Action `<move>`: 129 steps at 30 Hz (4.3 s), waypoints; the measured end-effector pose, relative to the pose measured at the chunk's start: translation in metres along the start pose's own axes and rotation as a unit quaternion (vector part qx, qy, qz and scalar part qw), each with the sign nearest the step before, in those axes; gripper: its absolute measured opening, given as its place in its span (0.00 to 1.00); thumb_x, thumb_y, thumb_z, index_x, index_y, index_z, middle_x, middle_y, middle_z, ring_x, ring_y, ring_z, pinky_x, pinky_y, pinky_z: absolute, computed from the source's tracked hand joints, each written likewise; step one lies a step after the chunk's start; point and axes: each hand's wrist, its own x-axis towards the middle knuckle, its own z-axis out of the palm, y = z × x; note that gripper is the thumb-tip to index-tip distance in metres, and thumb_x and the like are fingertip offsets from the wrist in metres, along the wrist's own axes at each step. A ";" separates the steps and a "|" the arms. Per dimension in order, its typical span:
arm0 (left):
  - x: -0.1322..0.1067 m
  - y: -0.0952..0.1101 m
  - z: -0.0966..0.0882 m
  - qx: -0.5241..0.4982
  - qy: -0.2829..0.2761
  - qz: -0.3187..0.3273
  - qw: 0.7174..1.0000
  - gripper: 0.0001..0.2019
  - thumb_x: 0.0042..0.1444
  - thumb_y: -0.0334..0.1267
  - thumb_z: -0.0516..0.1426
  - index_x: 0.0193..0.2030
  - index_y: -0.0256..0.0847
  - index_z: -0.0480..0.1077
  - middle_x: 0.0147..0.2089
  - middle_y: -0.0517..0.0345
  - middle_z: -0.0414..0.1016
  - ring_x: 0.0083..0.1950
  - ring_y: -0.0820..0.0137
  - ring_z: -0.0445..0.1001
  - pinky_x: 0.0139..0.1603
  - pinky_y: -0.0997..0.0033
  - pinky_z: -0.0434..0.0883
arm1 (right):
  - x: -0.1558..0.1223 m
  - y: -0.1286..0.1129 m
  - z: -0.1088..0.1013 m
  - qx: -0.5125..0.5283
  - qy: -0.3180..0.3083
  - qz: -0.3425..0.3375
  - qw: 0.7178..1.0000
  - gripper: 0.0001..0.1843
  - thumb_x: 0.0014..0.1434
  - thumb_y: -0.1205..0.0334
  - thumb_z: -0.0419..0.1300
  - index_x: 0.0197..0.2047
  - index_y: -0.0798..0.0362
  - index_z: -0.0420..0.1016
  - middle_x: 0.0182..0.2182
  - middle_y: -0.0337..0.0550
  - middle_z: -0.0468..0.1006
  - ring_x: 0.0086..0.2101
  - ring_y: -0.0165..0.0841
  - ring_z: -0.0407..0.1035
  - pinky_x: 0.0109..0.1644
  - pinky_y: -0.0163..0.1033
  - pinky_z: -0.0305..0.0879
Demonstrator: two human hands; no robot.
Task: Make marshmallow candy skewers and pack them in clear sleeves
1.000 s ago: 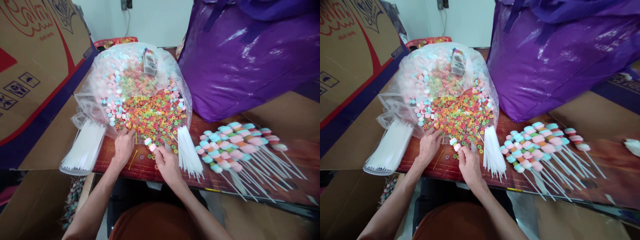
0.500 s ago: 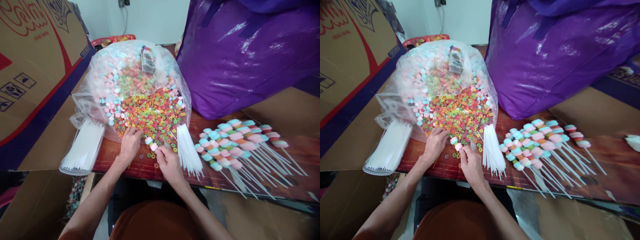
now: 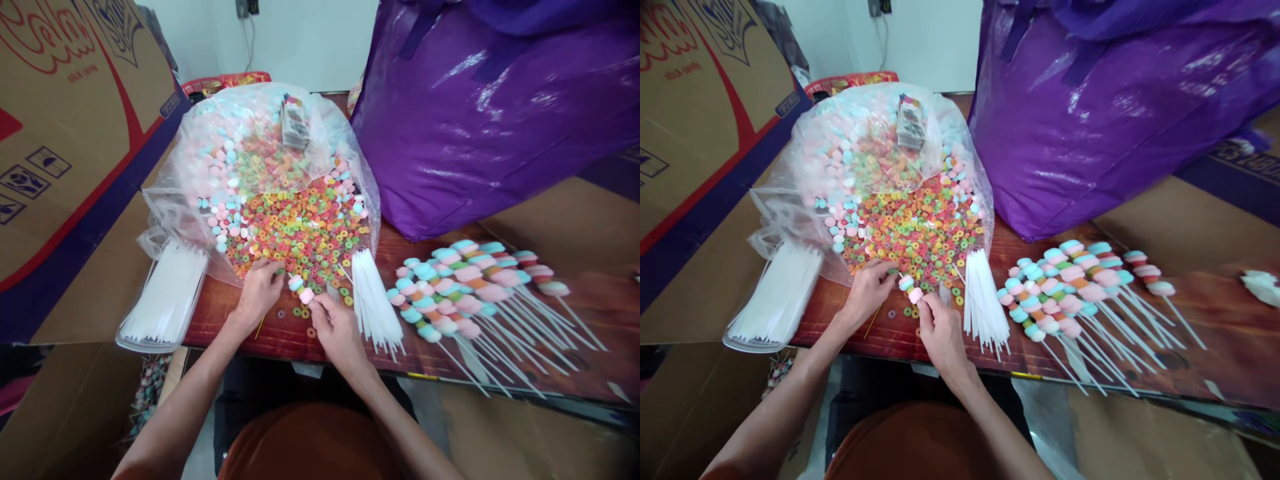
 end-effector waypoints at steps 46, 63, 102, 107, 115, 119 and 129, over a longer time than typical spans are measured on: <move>-0.027 -0.011 -0.042 -0.453 -0.162 -0.240 0.843 0.17 0.39 0.47 0.73 0.31 0.36 0.81 0.24 0.58 0.74 0.22 0.80 0.63 0.23 0.77 0.61 | -0.002 -0.010 0.009 -0.016 -0.069 -0.170 0.983 0.18 0.70 0.62 0.50 0.27 0.51 0.65 0.20 0.34 0.65 0.21 0.26 0.58 0.29 0.32 0.55; 0.077 -0.050 -0.060 0.079 0.157 -0.100 0.979 0.09 0.55 0.30 0.56 0.39 0.34 0.77 0.44 0.40 0.73 0.48 0.53 0.72 0.53 0.55 0.67 | 0.004 0.000 0.024 0.069 -0.003 -0.062 0.996 0.19 0.69 0.56 0.52 0.26 0.50 0.66 0.21 0.34 0.68 0.23 0.27 0.63 0.30 0.33 0.57; -0.011 -0.011 -0.034 -0.458 0.082 -0.165 0.870 0.18 0.45 0.42 0.70 0.44 0.40 0.81 0.41 0.55 0.82 0.40 0.69 0.76 0.43 0.69 0.73 | 0.006 -0.003 0.023 0.076 -0.033 -0.058 0.995 0.14 0.69 0.57 0.53 0.40 0.50 0.78 0.24 0.39 0.75 0.24 0.29 0.68 0.28 0.33 0.62; -0.012 -0.010 -0.026 -0.481 0.104 -0.179 0.852 0.20 0.41 0.41 0.72 0.43 0.40 0.81 0.40 0.54 0.83 0.39 0.68 0.78 0.42 0.67 0.75 | 0.005 -0.004 0.021 0.059 -0.018 -0.077 0.995 0.14 0.68 0.57 0.52 0.39 0.51 0.78 0.25 0.40 0.76 0.24 0.30 0.69 0.29 0.33 0.62; -0.017 -0.013 -0.017 -0.455 0.111 -0.169 0.867 0.17 0.52 0.48 0.66 0.45 0.40 0.81 0.44 0.53 0.83 0.37 0.70 0.78 0.38 0.72 0.75 | 0.005 0.000 0.022 0.019 0.007 -0.083 0.996 0.13 0.68 0.59 0.53 0.36 0.51 0.76 0.21 0.36 0.73 0.21 0.28 0.65 0.28 0.32 0.60; -0.020 -0.010 -0.011 -0.428 0.141 -0.167 0.877 0.17 0.52 0.47 0.66 0.45 0.38 0.81 0.38 0.55 0.82 0.33 0.70 0.77 0.34 0.72 0.75 | 0.003 0.003 0.026 -0.014 0.018 -0.092 0.995 0.14 0.69 0.59 0.52 0.34 0.51 0.74 0.21 0.36 0.71 0.21 0.28 0.64 0.28 0.31 0.59; -0.022 -0.005 -0.002 -0.341 0.133 -0.149 0.919 0.12 0.54 0.43 0.63 0.42 0.39 0.81 0.42 0.53 0.83 0.42 0.66 0.79 0.47 0.68 0.74 | 0.001 0.000 0.028 -0.023 0.024 -0.135 0.990 0.12 0.69 0.63 0.51 0.35 0.52 0.73 0.25 0.37 0.74 0.23 0.28 0.65 0.30 0.32 0.59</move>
